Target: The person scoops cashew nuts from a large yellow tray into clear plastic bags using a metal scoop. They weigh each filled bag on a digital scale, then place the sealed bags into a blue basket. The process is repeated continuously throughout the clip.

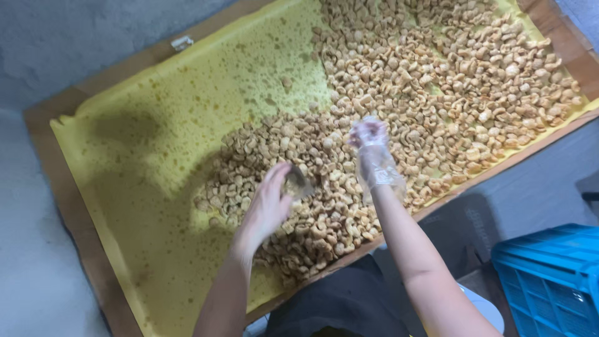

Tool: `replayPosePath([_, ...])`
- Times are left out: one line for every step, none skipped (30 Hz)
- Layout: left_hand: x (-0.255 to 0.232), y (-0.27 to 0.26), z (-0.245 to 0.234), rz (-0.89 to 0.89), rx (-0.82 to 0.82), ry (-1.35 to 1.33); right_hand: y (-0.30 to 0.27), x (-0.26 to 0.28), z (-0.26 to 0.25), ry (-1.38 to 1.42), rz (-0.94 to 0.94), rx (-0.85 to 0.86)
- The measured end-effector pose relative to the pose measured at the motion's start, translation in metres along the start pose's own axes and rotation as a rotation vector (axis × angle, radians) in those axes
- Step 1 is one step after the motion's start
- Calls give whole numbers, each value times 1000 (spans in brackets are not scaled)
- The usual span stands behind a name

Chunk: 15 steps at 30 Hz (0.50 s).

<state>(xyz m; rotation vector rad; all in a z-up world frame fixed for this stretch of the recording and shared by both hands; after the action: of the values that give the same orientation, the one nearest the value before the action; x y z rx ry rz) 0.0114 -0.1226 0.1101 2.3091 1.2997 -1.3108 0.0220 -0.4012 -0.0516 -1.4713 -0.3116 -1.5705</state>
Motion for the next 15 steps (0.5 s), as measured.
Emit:
replayPosePath([9,5,-5,-26,-4,1,23,-22,6,-70,6,47])
replayPosePath([20,-2,-6,-75,-2,-9,41,-51,11,-150,37,97])
replayPosePath([31,-7,-6,-125,1,-18,55,-82,17,-230,67,148])
replayPosePath([27,-10,-16,21,-103,111,71,-101,37,-368,34,239])
replayPosePath([18,-21,-22,169,-203,239,82,-118,60,-506,-2,331])
replayPosePath([10,-23,-31,334,-293,371,96,-130,79,-637,-48,408])
replayPosePath([25,-14,-38,171,-233,186,118,-135,98,-759,-81,416])
replayPosePath([36,-21,-40,-25,-166,-16,130,-143,116,-894,-86,447])
replayPosePath([43,-28,-39,-217,-98,-223,138,-150,132,-1029,-94,479])
replayPosePath([42,-25,-46,-239,-105,-294,149,-150,149,-1164,-125,511])
replayPosePath([40,-25,-51,-261,-113,-365,158,-147,164,-1276,-130,535])
replayPosePath([39,-25,-53,-291,-116,-441,158,-148,172,-1399,-105,569])
replayPosePath([41,-22,-56,-316,-132,-459,150,-142,176,-1513,-69,607])
replayPosePath([44,-18,-58,-336,-146,-475,136,-132,183,-1609,-46,636])
replayPosePath([47,-15,-59,-356,-161,-490,118,-122,186,-1703,-30,671])
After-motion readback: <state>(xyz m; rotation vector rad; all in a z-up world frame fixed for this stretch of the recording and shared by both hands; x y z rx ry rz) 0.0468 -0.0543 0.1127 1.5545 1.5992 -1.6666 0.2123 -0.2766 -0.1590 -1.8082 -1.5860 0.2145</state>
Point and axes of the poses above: each hand's wrist, its own y-axis towards the middle knuckle, its own z-axis out of the palm, x = y × z, the point moved 6 cm from there along y, towards the middle knuckle, and after that the axes turned 6 degrees about z, right-handed, at the moved point
